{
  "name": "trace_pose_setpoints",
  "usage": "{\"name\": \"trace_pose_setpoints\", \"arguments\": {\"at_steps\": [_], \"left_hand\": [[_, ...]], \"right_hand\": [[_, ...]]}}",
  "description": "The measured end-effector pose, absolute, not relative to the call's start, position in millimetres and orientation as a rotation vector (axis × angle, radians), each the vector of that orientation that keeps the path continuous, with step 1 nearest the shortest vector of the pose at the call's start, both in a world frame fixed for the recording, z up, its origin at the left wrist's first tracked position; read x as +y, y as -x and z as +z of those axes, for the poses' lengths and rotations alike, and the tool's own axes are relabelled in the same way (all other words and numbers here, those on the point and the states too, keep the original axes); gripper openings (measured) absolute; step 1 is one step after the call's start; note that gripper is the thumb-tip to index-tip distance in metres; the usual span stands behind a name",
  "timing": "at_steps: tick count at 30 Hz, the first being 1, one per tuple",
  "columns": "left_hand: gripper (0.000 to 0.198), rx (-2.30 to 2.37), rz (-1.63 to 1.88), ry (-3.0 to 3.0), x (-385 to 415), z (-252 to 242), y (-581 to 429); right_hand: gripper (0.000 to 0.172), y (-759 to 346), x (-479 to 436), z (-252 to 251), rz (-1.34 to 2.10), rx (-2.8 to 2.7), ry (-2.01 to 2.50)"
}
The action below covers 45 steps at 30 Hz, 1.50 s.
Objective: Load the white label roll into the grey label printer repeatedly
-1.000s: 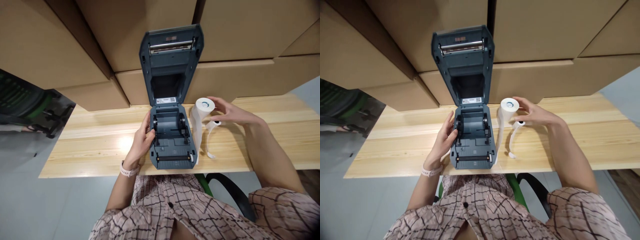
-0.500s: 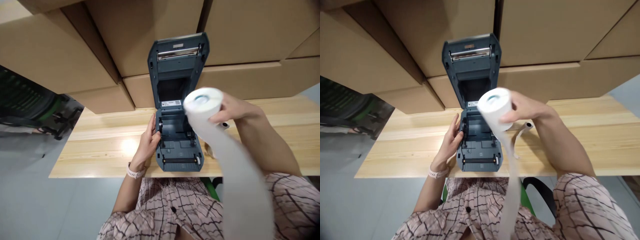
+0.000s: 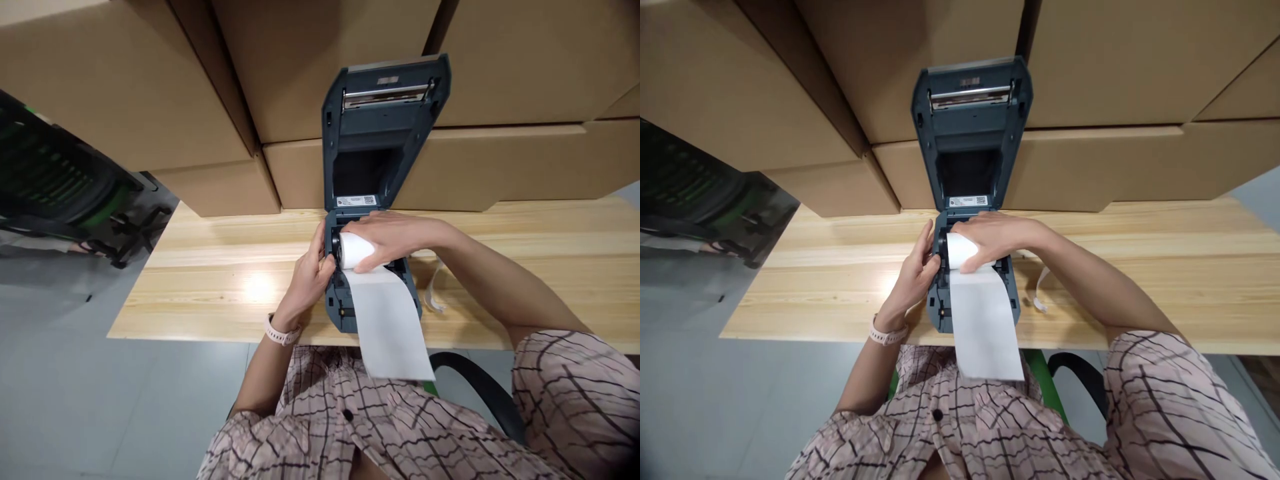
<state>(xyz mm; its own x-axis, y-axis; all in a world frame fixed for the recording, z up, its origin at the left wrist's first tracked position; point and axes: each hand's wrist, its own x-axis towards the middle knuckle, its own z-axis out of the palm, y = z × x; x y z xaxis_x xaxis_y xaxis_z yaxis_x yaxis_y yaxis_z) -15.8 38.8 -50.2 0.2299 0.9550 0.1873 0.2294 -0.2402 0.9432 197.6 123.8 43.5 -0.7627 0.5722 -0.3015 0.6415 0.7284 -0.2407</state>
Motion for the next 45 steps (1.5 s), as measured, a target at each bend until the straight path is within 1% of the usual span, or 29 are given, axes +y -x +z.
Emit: {"name": "trace_pose_setpoints", "arguments": {"at_steps": [3, 8, 12, 17, 23, 26, 29, 33, 37, 39, 41, 42, 43, 44, 45], "left_hand": [[0.077, 1.123, 1.089, -1.659, 40.0, -55.1, 16.7], [0.076, 1.134, 1.086, -1.656, 39.3, -55.4, 17.2], [0.073, 1.120, 1.081, -1.656, 38.1, -50.6, 16.7], [0.071, 1.111, 1.076, -1.631, 38.2, -48.1, 15.8], [0.068, 1.133, 1.100, -1.616, 36.1, -45.4, 13.2], [0.065, 1.154, 1.098, -1.607, 35.8, -46.0, 12.1], [0.064, 1.165, 1.103, -1.612, 37.8, -48.7, 12.6], [0.062, 1.202, 1.118, -1.695, 33.8, -45.9, 15.4], [0.055, 1.200, 1.116, -2.117, 6.4, -34.7, 9.7], [0.056, 1.063, 1.007, -2.381, -13.2, -32.4, 1.9], [0.061, 1.001, 0.911, -2.548, -32.1, -33.5, -6.0], [0.064, 0.998, 0.897, -2.594, -40.5, -34.7, -8.9], [0.067, 0.998, 0.903, -2.618, -48.0, -35.8, -10.6], [0.070, 0.988, 0.923, -2.627, -54.6, -36.6, -11.2], [0.072, 0.962, 0.944, -2.627, -60.4, -36.7, -10.9]], "right_hand": [[0.061, -198.4, 122.0, 35.9, -0.496, 2.764, -0.965], [0.067, -217.2, 93.4, 24.9, -0.479, 3.076, -0.956], [0.064, -234.6, 38.7, 9.5, -0.490, 3.151, -0.992], [0.061, -235.4, -15.5, -9.4, -0.256, 3.204, -1.137], [0.074, -219.9, -36.2, -19.8, -0.110, 3.249, -1.278], [0.078, -218.8, -41.9, -25.5, -0.120, 3.266, -1.291], [0.078, -219.9, -46.1, -30.1, -0.176, 3.287, -1.306], [0.068, -217.3, -52.1, -30.9, -0.184, 3.348, -1.366], [0.053, -215.1, -60.9, -30.7, -0.223, 3.510, -1.384], [0.042, -219.7, -62.2, -30.4, -0.345, 3.600, -1.346], [0.028, -229.7, -55.8, -26.8, -0.575, 3.688, -1.326], [0.022, -236.2, -48.2, -22.5, -0.665, 3.724, -1.387], [0.022, -242.9, -37.0, -16.1, -0.703, 3.739, -1.538], [0.023, -249.2, -22.0, -7.3, -0.694, 3.730, -1.752], [0.023, -254.3, -3.2, 3.8, -0.554, 3.671, -2.080]]}}
